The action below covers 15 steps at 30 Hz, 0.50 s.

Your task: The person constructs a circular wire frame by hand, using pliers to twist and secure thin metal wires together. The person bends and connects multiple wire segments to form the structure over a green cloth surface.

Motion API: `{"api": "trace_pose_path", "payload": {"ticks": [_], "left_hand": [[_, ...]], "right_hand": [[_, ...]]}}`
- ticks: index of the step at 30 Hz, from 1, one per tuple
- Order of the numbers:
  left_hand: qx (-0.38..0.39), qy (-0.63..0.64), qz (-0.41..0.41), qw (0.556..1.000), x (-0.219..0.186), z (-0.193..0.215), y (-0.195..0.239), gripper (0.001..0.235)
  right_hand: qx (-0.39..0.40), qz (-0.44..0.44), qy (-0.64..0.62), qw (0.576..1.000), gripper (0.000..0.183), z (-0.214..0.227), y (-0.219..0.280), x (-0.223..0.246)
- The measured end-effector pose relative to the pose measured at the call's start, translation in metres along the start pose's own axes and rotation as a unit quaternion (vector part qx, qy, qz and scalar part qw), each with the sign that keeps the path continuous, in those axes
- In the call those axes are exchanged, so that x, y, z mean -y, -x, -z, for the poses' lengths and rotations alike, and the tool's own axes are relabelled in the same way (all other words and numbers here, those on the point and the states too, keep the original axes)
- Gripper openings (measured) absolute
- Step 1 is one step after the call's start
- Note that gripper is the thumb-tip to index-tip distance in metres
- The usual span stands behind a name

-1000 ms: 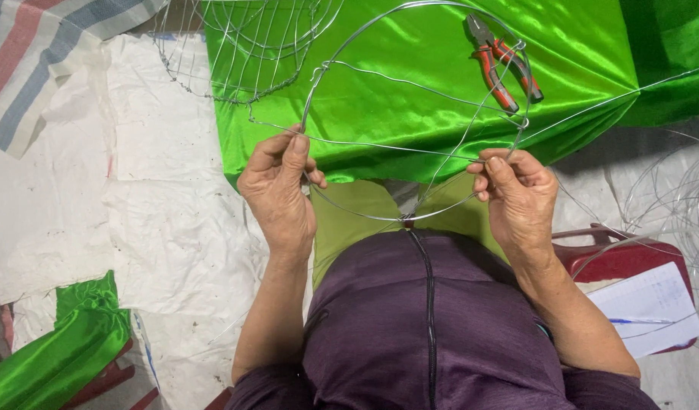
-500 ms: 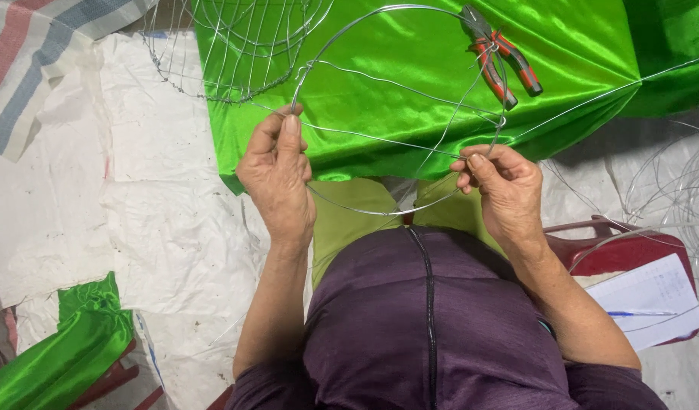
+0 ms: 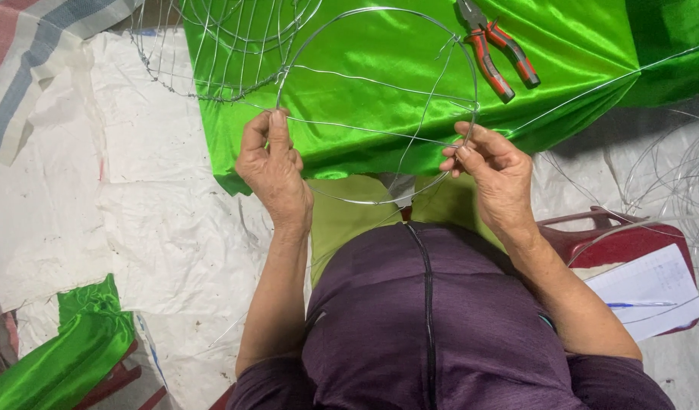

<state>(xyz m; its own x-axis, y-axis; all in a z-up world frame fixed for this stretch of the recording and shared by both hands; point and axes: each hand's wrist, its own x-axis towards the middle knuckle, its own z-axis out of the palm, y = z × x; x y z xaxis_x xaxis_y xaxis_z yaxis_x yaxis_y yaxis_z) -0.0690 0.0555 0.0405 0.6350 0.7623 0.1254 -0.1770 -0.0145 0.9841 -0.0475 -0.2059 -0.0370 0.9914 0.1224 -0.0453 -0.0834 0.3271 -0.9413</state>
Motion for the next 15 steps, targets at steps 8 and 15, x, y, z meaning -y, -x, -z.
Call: {"api": "trace_pose_path", "payload": {"ticks": [8,15], "left_hand": [[0.063,-0.072,-0.085,0.992,0.003,0.003,-0.002,0.01],[0.108,-0.125,-0.125,0.978,-0.01,0.004,-0.003,0.013]], "right_hand": [[0.001,0.161,0.29,0.943,0.052,-0.015,0.0,0.025],[0.083,0.238,0.347,0.903,0.024,-0.041,-0.008,0.048]]}}
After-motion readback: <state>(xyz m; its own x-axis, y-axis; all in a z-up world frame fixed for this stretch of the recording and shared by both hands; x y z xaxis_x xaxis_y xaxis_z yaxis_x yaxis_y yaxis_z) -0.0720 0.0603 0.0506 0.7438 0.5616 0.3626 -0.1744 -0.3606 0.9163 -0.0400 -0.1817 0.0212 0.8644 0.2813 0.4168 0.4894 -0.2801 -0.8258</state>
